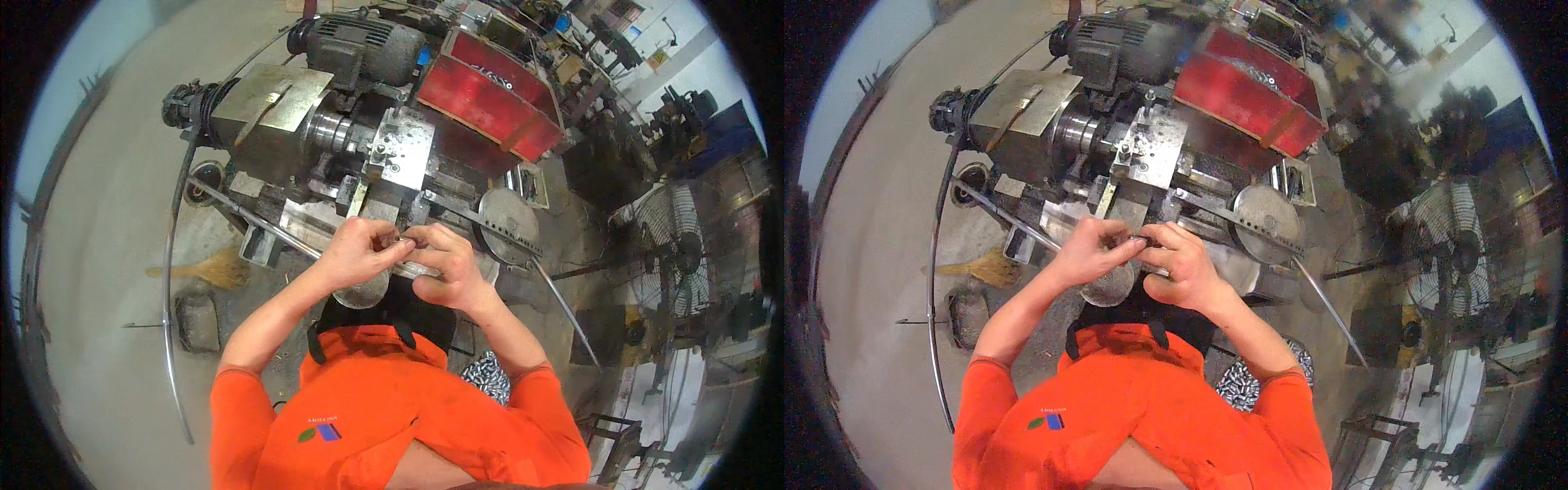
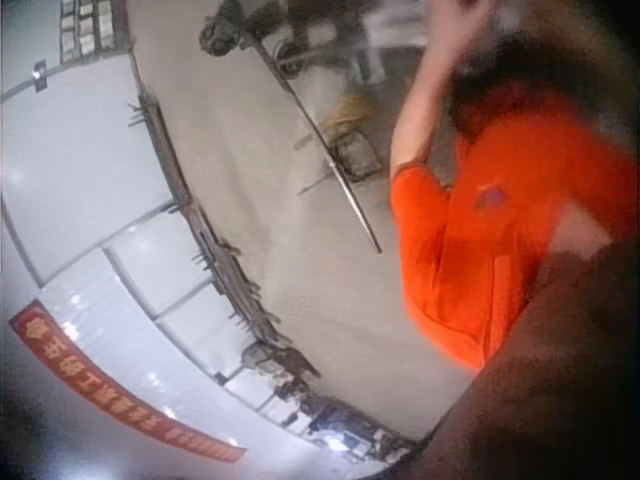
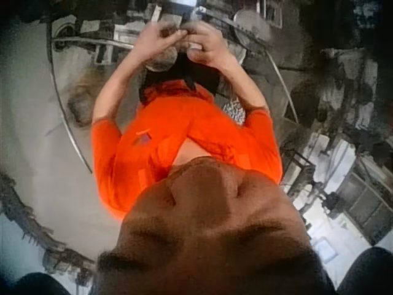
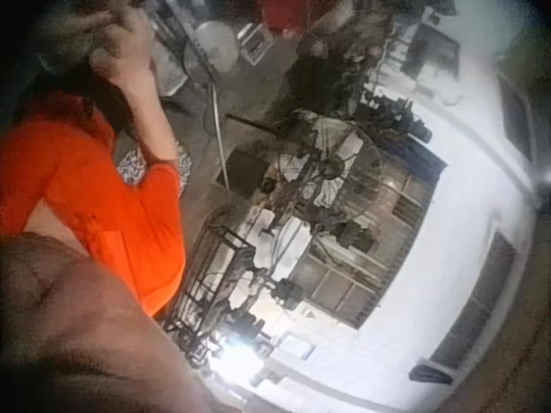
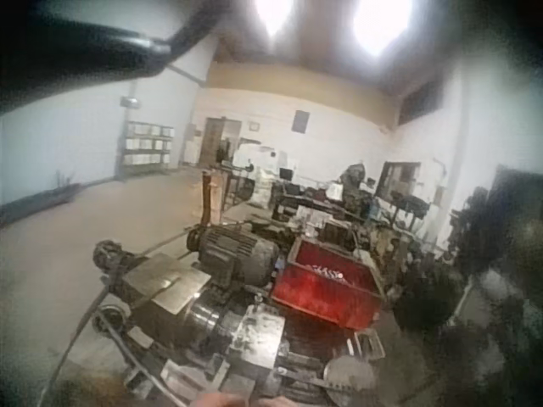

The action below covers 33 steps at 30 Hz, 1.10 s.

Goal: The person operates a metal forming machine by inserting small metal pieces into the chuck and pulling a lever to activate the forming cycle. The person repeatedly picks up metal pieces from a nearby pile, inserts them into the machine, and collects the formed parts.

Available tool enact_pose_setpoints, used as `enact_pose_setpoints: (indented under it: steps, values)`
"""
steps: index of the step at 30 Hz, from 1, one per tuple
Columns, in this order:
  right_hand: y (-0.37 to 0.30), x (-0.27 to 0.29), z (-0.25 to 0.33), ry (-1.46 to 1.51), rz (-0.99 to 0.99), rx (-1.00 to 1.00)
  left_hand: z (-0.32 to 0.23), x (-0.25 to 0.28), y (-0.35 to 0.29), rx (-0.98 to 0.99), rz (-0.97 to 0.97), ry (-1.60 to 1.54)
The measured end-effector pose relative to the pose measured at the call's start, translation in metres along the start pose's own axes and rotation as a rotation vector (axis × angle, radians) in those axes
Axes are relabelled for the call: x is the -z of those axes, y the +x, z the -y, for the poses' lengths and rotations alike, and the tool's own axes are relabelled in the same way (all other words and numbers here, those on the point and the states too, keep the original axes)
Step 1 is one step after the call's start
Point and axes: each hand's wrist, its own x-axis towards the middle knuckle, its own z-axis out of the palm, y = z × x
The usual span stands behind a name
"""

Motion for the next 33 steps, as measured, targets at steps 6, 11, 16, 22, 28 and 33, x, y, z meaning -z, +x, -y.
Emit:
enact_pose_setpoints:
  steps: [6, 11, 16, 22, 28, 33]
  values:
    - [0.048, -0.009, -0.021, -0.123, 0.13, 0.143, 0.002, 0.058, -0.003, 0.049, 0.086, 0.138]
    - [0.131, -0.024, -0.073, -0.467, 0.28, -0.038, 0.008, 0.156, -0.055, 0.182, -0.256, 0.602]
    - [0.167, -0.06, -0.123, -0.507, 0.272, -0.296, 0.051, 0.236, -0.151, 0.555, -0.374, 1.127]
    - [0.169, -0.073, -0.137, -0.31, 0.252, -0.334, 0.082, 0.211, -0.242, 0.837, -0.423, 0.848]
    - [0.179, -0.073, -0.158, -0.319, 0.424, -0.116, 0.118, 0.198, -0.236, 0.863, -0.565, 1.007]
    - [0.175, -0.069, -0.146, -0.308, 0.268, -0.121, 0.151, 0.253, -0.268, 0.9, -0.427, 1.3]
